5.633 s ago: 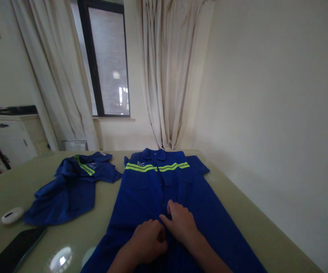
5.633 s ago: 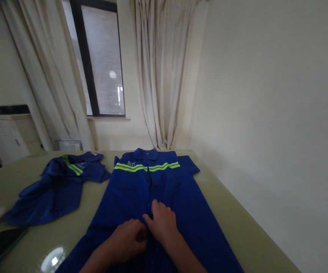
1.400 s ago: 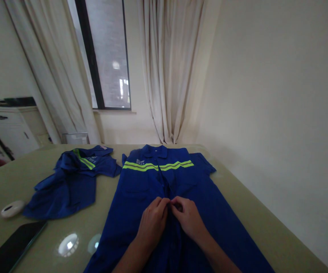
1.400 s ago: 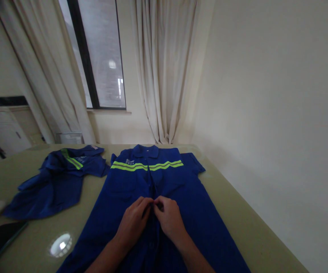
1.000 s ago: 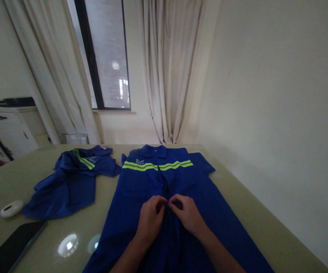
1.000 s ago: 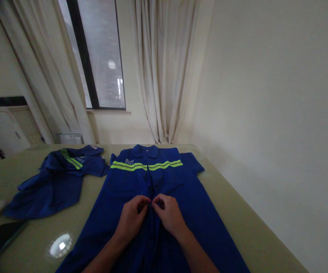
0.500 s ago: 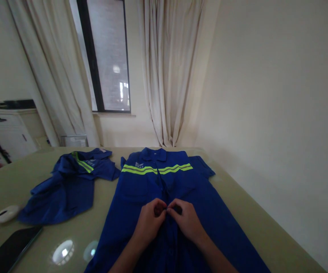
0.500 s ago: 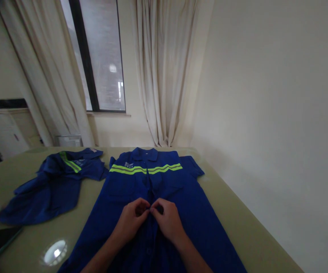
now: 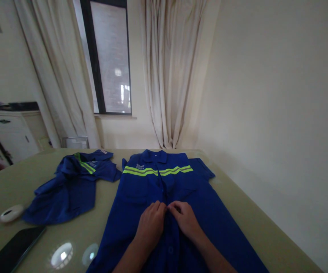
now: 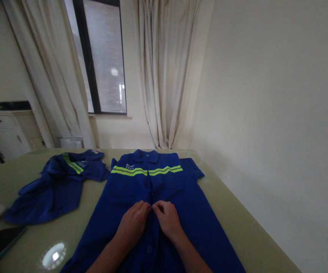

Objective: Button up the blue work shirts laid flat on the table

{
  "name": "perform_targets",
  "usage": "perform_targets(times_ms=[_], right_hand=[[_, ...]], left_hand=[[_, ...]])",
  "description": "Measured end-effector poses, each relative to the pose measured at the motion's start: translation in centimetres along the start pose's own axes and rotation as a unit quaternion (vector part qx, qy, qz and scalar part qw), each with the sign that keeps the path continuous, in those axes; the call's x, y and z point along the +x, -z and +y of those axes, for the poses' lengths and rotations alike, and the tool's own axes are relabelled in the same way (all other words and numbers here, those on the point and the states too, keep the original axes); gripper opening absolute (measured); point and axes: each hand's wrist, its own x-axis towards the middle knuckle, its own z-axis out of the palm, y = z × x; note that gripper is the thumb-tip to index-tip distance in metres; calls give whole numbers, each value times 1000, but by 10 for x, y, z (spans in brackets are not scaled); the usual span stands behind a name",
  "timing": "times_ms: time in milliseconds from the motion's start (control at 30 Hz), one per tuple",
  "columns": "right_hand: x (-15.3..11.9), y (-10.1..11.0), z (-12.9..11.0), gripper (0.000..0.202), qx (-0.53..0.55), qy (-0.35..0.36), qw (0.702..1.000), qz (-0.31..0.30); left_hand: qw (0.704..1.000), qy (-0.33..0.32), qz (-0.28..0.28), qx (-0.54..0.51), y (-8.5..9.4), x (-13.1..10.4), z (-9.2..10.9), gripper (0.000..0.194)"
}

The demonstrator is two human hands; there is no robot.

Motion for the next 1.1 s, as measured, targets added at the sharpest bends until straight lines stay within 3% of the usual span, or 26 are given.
perform_targets(times_ms=[233,367,533,667,767,933,1100], right_hand=[[-7,-9,-5,27,-128,-2,992,21],[-25,-15,-13,29,-183,8,983,15],[-32,-6,-36,16,-270,-27,959,-81],[-16,-13,-53,30,-338,-41,939,-39],[-7,-30,-51,29,-354,-35,934,20],[-7,-36,-31,11,-311,-45,949,18],[0,-14,-10,11,-142,-25,988,46]], left_hand=[[996,56,9,-63,1,2,-1,30],[994,101,0,-29,3,-12,6,31],[991,116,-70,2,7,-42,10,56],[989,95,-112,-1,19,-54,6,59],[985,114,-123,31,28,-46,5,49],[983,162,-67,60,34,-10,11,29],[998,62,20,-2,14,6,-3,22]])
